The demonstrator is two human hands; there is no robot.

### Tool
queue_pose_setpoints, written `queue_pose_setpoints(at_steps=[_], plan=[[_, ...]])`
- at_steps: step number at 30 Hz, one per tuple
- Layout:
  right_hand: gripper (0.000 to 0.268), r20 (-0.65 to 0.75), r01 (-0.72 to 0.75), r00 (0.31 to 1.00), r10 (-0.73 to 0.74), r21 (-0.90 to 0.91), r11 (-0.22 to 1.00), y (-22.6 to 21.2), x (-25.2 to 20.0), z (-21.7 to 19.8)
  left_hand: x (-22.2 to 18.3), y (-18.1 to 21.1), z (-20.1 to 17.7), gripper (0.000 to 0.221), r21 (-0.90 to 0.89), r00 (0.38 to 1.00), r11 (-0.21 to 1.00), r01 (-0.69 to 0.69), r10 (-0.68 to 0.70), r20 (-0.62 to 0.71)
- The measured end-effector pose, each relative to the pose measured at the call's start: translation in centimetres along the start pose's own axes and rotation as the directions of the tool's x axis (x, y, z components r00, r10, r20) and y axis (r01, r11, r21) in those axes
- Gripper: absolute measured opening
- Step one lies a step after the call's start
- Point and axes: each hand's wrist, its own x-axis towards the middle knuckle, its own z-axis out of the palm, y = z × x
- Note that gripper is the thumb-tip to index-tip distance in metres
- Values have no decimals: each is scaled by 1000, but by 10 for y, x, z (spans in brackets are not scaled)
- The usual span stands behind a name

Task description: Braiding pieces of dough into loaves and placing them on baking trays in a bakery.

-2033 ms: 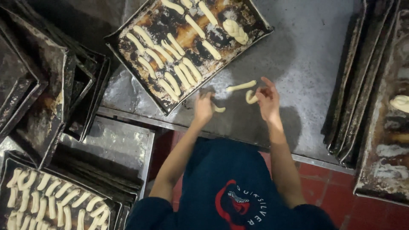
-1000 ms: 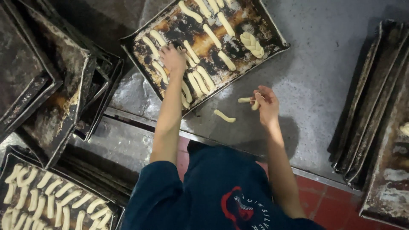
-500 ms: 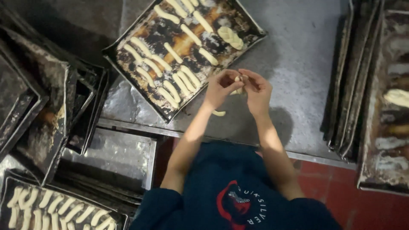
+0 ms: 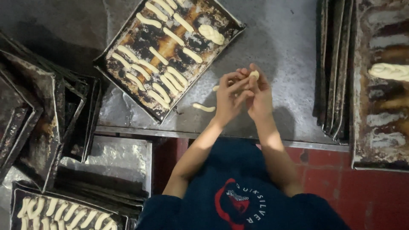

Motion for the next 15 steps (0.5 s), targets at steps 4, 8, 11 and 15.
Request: queue_pose_setpoints(at_steps=[4,8,11,15], plan=[[31,-84,-50,995,59,108,993,-13,2,-8,-22,-16,10,90,-121,998,993,8,-15,-61],[29,-74,-20,997,29,116,993,-35,11,-18,-32,-16,12,35,-304,913,861,407,-380,147],[25,-140,44,989,-39,33,998,-42,11,-28,-42,-15,22,23,-426,879,779,460,-469,90],[16,-234,164,946,-222,-245,956,-27,13,-66,-65,-46,37,22,-473,869,754,455,-493,50]])
